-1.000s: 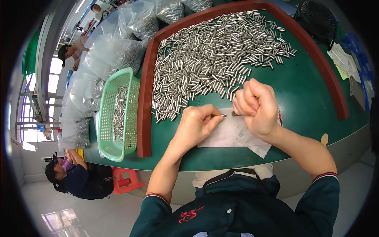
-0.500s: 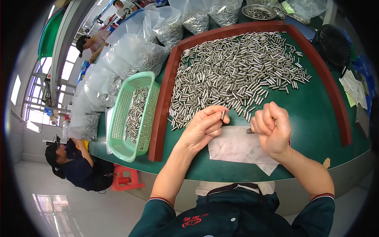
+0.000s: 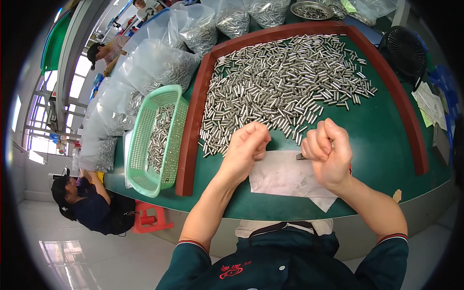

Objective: Picking up small cylindrical metal parts, wiping them with a cloth, and inspecting them with a small scraping tool.

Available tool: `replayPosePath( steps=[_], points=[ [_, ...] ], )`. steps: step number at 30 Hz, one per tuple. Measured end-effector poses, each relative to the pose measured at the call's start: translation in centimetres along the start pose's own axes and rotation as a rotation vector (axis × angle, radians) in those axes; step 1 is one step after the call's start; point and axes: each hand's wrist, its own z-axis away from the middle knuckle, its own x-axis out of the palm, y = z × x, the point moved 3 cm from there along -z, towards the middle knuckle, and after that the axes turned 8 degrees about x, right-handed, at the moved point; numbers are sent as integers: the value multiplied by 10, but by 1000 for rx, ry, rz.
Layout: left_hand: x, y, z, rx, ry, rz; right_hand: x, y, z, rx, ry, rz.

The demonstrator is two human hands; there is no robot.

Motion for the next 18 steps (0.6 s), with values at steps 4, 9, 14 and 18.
replayPosePath(
  steps=[4,9,14,18],
  points=[
    [19,2,-7,405,44,-1017,0,2,-2,-5,10,2],
    [27,-2,-14,518,57,-1286,-1,2,-2,6,25,4],
    [27,-2,-11,582,20,-1346,-1,1,-2,14,29,3],
    [30,-1,-7,741,-163,-1462,-2,0,-1,10,35,11]
  ],
)
